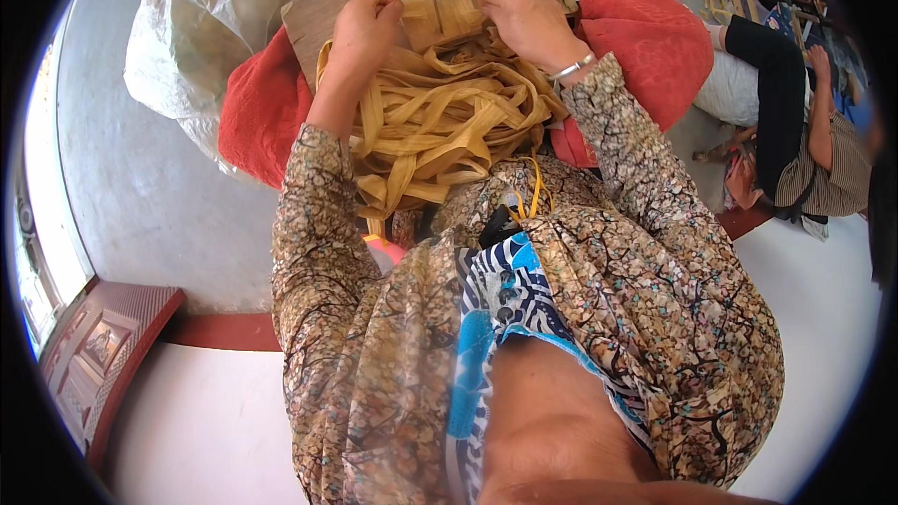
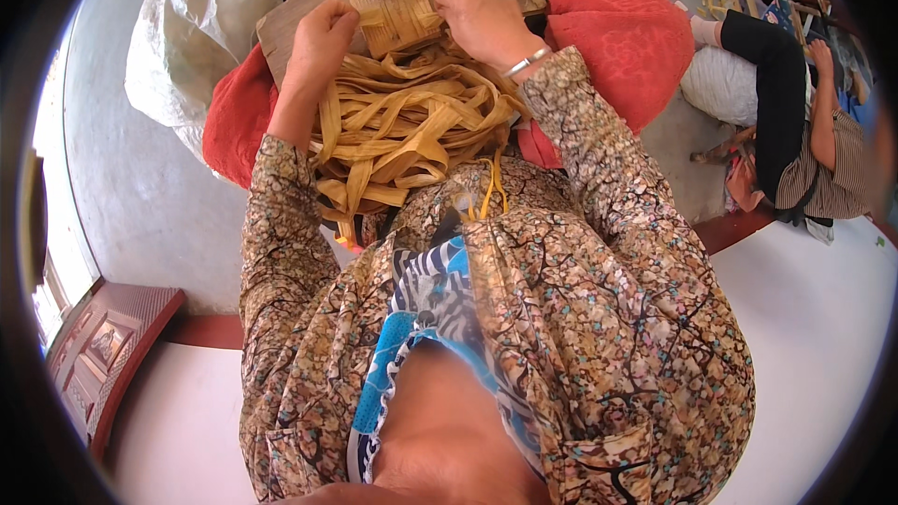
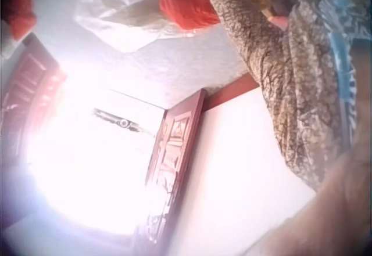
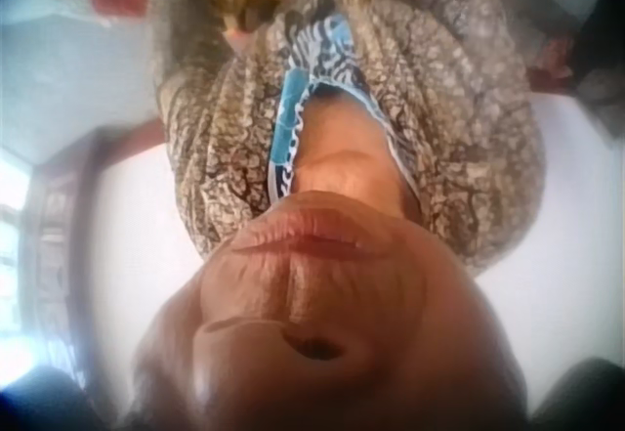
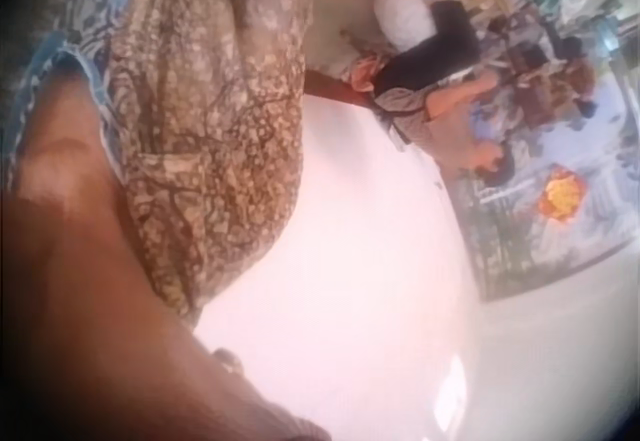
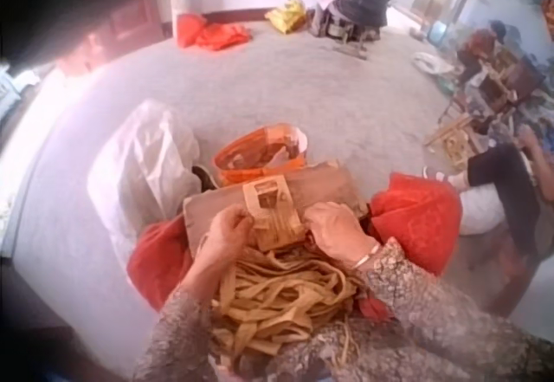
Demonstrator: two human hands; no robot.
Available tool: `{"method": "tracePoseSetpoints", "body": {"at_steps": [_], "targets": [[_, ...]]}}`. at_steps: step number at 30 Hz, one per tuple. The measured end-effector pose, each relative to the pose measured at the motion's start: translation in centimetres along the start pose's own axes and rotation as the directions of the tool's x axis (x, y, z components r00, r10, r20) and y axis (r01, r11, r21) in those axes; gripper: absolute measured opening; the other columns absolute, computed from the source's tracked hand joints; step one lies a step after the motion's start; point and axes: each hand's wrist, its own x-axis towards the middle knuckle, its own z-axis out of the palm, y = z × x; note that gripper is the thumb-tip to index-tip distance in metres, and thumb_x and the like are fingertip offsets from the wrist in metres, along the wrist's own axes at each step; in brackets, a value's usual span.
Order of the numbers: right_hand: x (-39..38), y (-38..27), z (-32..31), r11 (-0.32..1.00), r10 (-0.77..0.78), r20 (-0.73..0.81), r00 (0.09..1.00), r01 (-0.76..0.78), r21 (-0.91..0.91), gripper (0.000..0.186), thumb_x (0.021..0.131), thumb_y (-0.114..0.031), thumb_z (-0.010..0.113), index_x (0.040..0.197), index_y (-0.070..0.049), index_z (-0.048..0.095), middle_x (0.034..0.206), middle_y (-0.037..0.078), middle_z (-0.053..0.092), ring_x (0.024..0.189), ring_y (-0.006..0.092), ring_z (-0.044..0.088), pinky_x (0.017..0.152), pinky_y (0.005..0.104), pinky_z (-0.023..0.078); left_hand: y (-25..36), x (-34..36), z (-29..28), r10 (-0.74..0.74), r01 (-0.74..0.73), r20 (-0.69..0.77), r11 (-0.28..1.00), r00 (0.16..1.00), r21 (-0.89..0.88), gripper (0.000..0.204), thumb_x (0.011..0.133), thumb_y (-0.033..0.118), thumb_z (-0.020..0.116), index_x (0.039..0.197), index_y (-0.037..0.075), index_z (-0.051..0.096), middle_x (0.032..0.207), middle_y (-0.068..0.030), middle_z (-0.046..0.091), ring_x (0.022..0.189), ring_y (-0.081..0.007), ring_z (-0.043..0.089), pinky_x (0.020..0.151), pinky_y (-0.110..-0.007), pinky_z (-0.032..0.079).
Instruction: The person weaves a basket using long, flat, yellow strips of material. They repeatedly interlace the strips by hand, pulling and adjusting them to form the basket's structure.
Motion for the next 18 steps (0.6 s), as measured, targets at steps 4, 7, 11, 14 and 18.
{"method": "tracePoseSetpoints", "body": {"at_steps": [4,7,11,14,18], "targets": [[-1.2,-3.2,-1.5,0.967,-0.251,-0.3,0.92,0.226,-0.115,0.019,0.087,-0.024,0.062,0.104,-0.017,0.063,0.107,-0.004,0.062,0.097,0.0211,0.058,0.086,0.0374,0.041,2.9,-2.5,-0.1,-0.096,0.128,0.138,0.96,0.986,-0.251,0.013,0.094,0.015,0.056,0.093,0.002,0.06,0.07,0.0027,0.054,0.062,-0.0035,0.046,0.053,-0.019,0.037],[0.4,-6.6,-1.7,0.971,-0.201,-0.405,0.892,0.237,0.042,0.015,0.088,-0.029,0.063,0.092,-0.014,0.065,0.084,0.002,0.066,0.079,0.0249,0.062,0.072,0.0367,0.046,5.9,-4.3,0.5,-0.153,0.265,0.241,0.791,0.958,-0.551,0.018,0.097,0.019,0.054,0.105,0.006,0.061,0.072,0.0032,0.055,0.06,-0.0006,0.047,0.048,-0.013,0.031],[1.2,-7.0,-0.7,0.956,-0.005,-0.274,0.962,0.085,0.279,0.028,0.089,-0.032,0.063,0.072,-0.01,0.059,0.063,0.009,0.06,0.059,0.0317,0.06,0.054,0.0387,0.045,6.7,-5.5,-0.5,-0.194,0.228,0.146,0.937,0.97,-0.264,0.029,0.1,0.026,0.051,0.111,0.003,0.064,0.075,0.0037,0.057,0.058,-0.0031,0.047,0.051,-0.016,0.036],[-0.1,-7.8,-0.7,0.875,-0.014,0.025,1.0,0.0,0.485,0.032,0.091,-0.026,0.059,0.066,-0.006,0.057,0.055,0.008,0.054,0.052,0.0228,0.057,0.051,0.0367,0.045,5.6,-5.3,-2.6,0.132,-0.104,-0.029,0.88,0.991,0.463,0.032,0.1,0.026,0.051,0.087,0.001,0.065,0.072,0.0002,0.06,0.066,-0.008,0.051,0.058,-0.024,0.043],[-2.8,-12.1,-3.3,0.241,-0.205,0.41,0.889,-0.36,0.901,0.021,0.093,-0.012,0.056,0.079,-0.001,0.067,0.06,-0.002,0.054,0.054,0.0064,0.051,0.051,0.0264,0.043,4.0,-5.8,-3.7,0.043,-0.039,0.07,0.998,0.997,-0.053,0.039,0.102,0.029,0.047,0.084,0.0,0.066,0.072,0.0002,0.062,0.067,-0.0096,0.054,0.059,-0.025,0.044]]}}
